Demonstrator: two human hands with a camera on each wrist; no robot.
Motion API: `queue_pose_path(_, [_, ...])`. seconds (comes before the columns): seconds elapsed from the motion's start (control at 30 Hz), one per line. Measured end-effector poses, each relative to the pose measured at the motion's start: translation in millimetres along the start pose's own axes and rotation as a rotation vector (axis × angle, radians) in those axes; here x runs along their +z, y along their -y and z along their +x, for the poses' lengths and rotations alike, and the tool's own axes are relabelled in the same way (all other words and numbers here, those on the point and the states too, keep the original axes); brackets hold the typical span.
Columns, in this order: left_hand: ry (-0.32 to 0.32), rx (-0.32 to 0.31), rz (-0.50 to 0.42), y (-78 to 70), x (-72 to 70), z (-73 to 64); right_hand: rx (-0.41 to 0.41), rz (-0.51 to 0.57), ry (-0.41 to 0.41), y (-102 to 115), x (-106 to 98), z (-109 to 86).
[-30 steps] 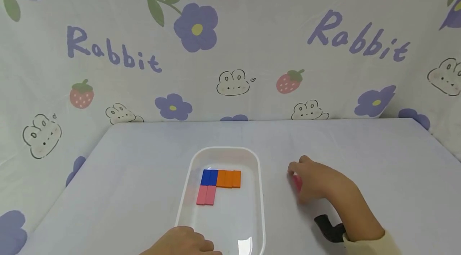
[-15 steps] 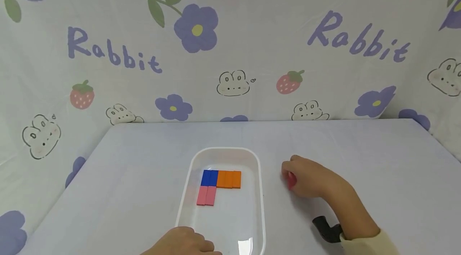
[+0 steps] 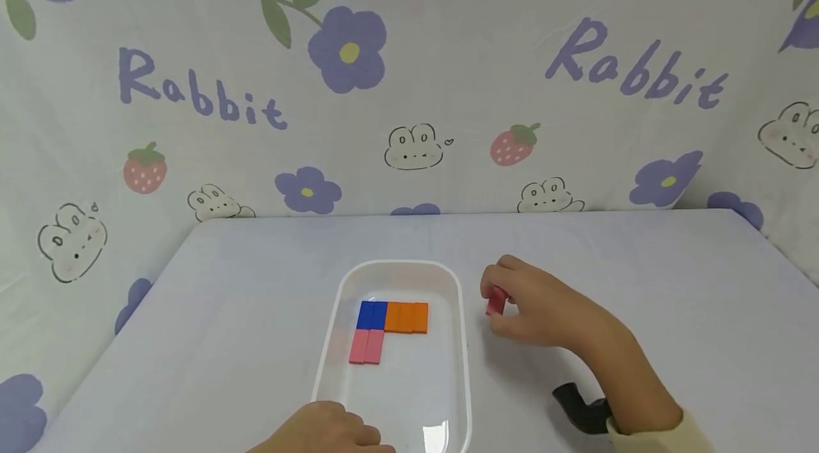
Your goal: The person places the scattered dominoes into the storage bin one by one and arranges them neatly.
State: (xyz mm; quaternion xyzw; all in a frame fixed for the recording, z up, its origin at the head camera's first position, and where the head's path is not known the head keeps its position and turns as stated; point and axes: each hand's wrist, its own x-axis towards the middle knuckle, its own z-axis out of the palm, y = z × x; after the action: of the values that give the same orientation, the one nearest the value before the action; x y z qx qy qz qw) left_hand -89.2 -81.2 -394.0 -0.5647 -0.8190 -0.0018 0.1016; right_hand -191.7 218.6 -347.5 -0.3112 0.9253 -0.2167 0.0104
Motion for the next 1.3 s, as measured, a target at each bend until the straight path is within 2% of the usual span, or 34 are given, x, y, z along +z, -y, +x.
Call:
queue_pose_path(0.13, [0.027,-0.01,-0.038,-0.6,0.2,0.9,-0.026,-0.011,-0.028,14.0,-2.2,-0.5])
queue_pose_path(0.37, [0.016,-0.03,-0.084,-1.6,0.4,1.1,-0.057,-0.022,-0.042,41.5,-2.5,-0.9])
queue_pose_path(0.6, [0.084,-0.069,-0.163,-1.5,-1.9,2.6,-0.1,-0.044,-0.017,58.2,4.4,0.6])
queue_pose_path(0.7, [0.089,-0.075,-0.186,-1.4,-1.7,2.7,-0.142,-0.05,-0.016,61.7,9.3,1.8])
queue_pose_path(0.93, [0.104,-0.075,-0.181,-1.2,-2.7,2.5,-0.237,-0.039,0.0,69.4,22.2,6.6])
queue_pose_path(1.17, [0.118,-0.063,-0.168,-0.2,-1.6,2.4,-0.261,-0.046,0.038,74.6,34.9,9.6])
queue_pose_path(1.3, [0.076,-0.025,-0.108,0.1,0.0,1.8,-0.309,-0.067,0.049,76.9,44.0,10.9])
